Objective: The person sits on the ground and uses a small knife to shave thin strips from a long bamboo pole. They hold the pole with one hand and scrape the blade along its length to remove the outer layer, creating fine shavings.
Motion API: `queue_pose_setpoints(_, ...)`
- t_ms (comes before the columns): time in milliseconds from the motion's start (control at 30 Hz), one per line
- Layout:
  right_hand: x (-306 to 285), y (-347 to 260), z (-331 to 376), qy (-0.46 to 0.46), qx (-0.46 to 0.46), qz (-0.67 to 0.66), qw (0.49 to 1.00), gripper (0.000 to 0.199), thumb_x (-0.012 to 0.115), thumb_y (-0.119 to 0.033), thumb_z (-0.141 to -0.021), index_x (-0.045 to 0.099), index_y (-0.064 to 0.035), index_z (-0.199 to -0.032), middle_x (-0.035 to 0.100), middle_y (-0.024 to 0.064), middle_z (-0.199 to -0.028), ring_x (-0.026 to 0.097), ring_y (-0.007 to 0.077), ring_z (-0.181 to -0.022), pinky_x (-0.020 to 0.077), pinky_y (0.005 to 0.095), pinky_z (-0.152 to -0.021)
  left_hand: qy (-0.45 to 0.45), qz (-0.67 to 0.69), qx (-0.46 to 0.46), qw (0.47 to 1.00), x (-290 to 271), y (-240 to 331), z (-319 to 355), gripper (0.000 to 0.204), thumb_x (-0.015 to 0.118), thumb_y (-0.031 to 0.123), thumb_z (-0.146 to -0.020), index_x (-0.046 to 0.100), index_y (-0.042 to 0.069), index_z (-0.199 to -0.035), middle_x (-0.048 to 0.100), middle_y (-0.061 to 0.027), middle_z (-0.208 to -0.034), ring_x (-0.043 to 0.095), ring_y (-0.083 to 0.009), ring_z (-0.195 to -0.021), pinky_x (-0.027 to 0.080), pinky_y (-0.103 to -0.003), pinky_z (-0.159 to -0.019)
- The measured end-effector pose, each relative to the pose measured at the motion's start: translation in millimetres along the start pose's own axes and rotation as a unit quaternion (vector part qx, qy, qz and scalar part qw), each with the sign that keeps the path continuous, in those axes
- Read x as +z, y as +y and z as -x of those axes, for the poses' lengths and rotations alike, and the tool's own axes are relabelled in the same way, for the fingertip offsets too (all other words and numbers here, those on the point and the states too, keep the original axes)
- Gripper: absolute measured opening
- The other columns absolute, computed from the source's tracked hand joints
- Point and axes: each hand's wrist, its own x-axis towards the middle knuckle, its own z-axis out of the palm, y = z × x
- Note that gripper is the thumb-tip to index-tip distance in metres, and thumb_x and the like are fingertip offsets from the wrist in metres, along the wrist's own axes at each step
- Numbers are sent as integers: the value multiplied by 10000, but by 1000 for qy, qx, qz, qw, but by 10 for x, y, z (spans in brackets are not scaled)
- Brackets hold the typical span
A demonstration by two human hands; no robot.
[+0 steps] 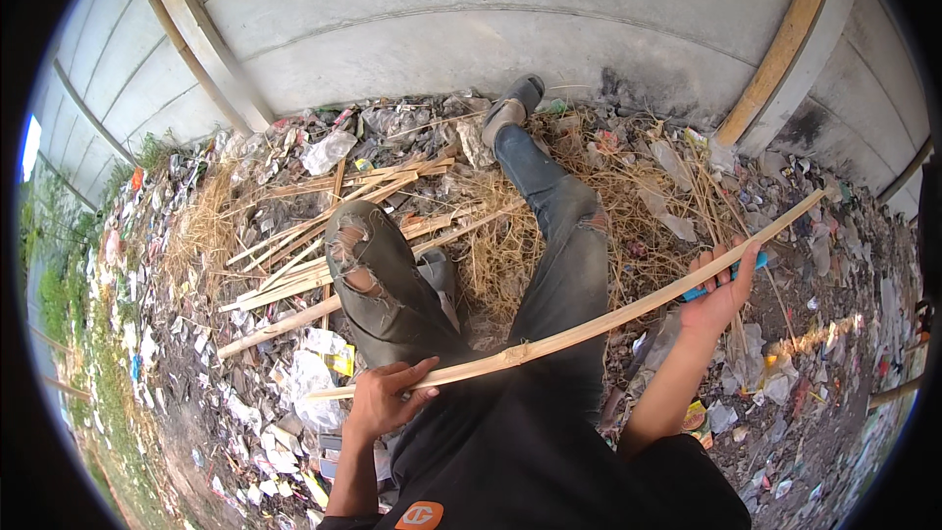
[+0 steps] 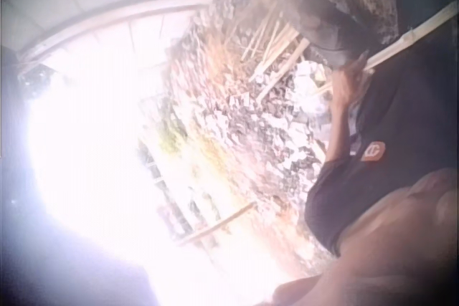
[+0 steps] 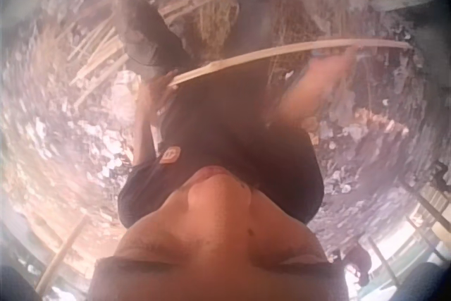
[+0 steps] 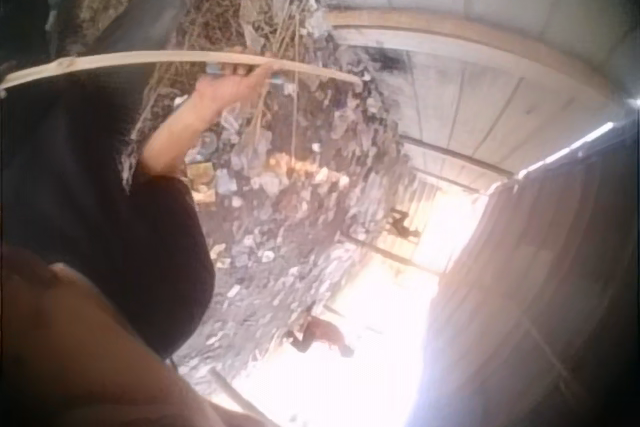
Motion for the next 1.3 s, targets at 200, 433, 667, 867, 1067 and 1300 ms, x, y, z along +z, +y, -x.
queue_pose_setpoints(200,-39,311,68,44,81,-25,995,341,700,-446,-1024,580,-129,-1061,311,-103,-620,279,22,-491,240,236,-462,-29,18,-31,999,151,333,-146,436,821,286,-907,755,81,-1287,675,-115,-765,659,-258,-627,512,-377,-603)
queue_pose_setpoints(433,-128,481,120,98,106,-17,989,293,706,-415,-1017,595,-144,-1013,318,-97,-612,262,34,-478,238,230,-445,-94,-11,-15,995,150,633,-344,433,820,183,-902,739,61,-1309,612,-106,-717,583,-241,-575,479,-372,-563)
queue_pose_setpoints(667,-201,751,69,20,103,264,959,367,671,-465,-1040,589,-108,-1024,391,-73,-677,349,21,-529,275,219,-471,21,-108,17,994,258,167,-355,461,834,178,-879,740,146,-1329,661,-111,-743,641,-270,-564,510,-402,-545)
queue_pose_setpoints(867,-155,1437,546,-191,167,424,870,368,539,-420,-1114,616,-63,-1074,478,-11,-675,461,71,-592,366,263,-539,47,-72,-46,995,472,-752,-455,393,776,140,-930,736,132,-1321,660,-143,-753,667,-314,-614,507,-412,-574)
queue_pose_setpoints(1067,-133,1979,806,-312,144,558,756,426,538,-385,-1116,699,8,-1082,589,80,-713,570,177,-642,459,381,-623,37,-87,-100,991,562,-988,-514,371,748,173,-950,734,158,-1321,685,-162,-816,697,-364,-701,529,-456,-616)
queue_pose_setpoints(1300,-114,2539,579,-310,74,693,646,425,492,-341,-1122,617,29,-954,629,285,-746,607,532,-750,453,555,-625,18,-68,-129,989,621,-1136,-471,431,723,175,-950,684,197,-1379,641,-139,-796,668,-378,-676,523,-485,-625)
